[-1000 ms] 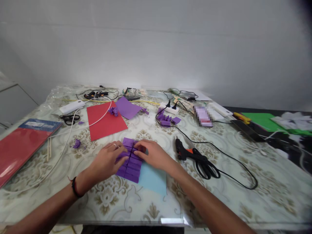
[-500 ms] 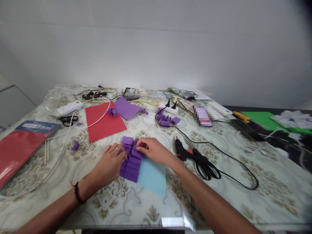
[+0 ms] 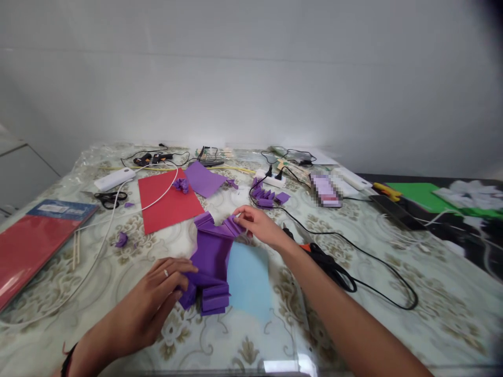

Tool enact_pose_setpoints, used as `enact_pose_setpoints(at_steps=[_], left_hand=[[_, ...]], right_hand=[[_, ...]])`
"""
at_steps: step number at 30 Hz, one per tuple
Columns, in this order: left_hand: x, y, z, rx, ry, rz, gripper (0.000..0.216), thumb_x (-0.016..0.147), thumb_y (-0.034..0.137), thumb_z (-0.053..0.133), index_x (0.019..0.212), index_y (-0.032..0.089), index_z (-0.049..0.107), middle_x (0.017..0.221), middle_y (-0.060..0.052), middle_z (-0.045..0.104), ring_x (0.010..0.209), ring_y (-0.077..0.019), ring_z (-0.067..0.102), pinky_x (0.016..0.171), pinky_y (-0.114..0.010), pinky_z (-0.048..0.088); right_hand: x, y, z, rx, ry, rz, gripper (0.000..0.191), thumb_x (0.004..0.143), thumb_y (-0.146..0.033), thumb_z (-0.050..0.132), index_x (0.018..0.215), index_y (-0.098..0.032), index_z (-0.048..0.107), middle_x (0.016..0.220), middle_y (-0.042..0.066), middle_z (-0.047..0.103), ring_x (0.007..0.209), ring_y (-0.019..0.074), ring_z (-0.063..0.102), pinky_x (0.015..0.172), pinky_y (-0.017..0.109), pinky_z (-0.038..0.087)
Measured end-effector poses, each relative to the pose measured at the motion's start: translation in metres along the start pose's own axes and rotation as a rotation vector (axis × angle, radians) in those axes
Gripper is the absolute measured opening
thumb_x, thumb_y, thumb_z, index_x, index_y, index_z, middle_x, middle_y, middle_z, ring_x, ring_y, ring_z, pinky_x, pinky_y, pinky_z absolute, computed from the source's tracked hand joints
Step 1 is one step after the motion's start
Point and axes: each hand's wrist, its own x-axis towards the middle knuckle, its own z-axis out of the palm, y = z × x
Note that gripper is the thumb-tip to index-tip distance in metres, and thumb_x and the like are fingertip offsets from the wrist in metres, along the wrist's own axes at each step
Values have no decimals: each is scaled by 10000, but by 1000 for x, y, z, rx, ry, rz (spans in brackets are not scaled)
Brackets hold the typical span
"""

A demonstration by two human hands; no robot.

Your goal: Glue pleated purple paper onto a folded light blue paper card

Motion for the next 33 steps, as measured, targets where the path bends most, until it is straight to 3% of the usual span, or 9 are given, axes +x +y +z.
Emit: enact_pose_setpoints(at_steps=[5, 11, 16, 19, 23, 29, 33], left_hand=[[-15, 4, 3, -3, 23, -24, 222, 1005, 95, 498, 1129, 258, 582, 1383, -80, 690, 1322, -242, 634, 1120, -392, 540], [-12, 5, 19, 19, 110, -49, 192, 1027, 84, 502, 1093, 246, 580, 1328, -67, 693, 1311, -204, 619, 1101, -333, 525], [8, -7, 28, 82, 131, -7, 198, 1020, 72, 504, 1082, 241, 587, 1235, -59, 713, 1208, -218, 655, 1037, -372, 534], [22, -20, 32, 135, 45, 2, 178, 1008, 81, 525, 1058, 228, 611, 1227, -69, 718, 1163, -242, 668, 1020, -419, 539], [35, -29, 38, 235, -94, -11, 189, 967, 64, 545, 1049, 202, 647, 1122, -76, 740, 1072, -273, 681, 958, -470, 558], [51, -37, 25, 199, -53, 10, 273, 953, 115, 598, 1195, 230, 653, 1325, -105, 676, 1218, -281, 646, 1049, -470, 534], [74, -60, 26, 203, -26, -87, 140, 955, 155, 637, 1072, 201, 698, 1098, -101, 712, 1056, -277, 676, 969, -448, 554]], right_hand=[[11, 10, -2, 57, 6, 58, 345, 826, -502, 714, 990, -214, 621, 677, -52, 540, 572, 136, 516, 459, 232, 425], [9, 6, 1, 47, -7, 29, 357, 825, -529, 704, 978, -213, 642, 659, -63, 506, 569, 131, 485, 489, 245, 447], [1, -11, 14, -56, -74, -65, 297, 873, -475, 694, 967, -194, 704, 796, 3, 662, 671, 155, 573, 606, 277, 474], [-3, -16, 27, -145, -124, -119, 174, 892, -355, 714, 948, -193, 742, 854, 25, 722, 784, 178, 632, 704, 284, 484], [-8, -14, 47, -266, -219, -152, 22, 885, -185, 731, 892, -193, 750, 738, -6, 693, 687, 158, 615, 656, 258, 453], [-16, -13, 55, -446, -246, -228, 108, 851, -83, 790, 862, -184, 756, 813, 12, 685, 703, 151, 577, 681, 260, 407], [-19, -21, 52, -508, -221, -247, 132, 835, -63, 797, 839, -186, 751, 784, 7, 670, 705, 156, 565, 686, 264, 386]])
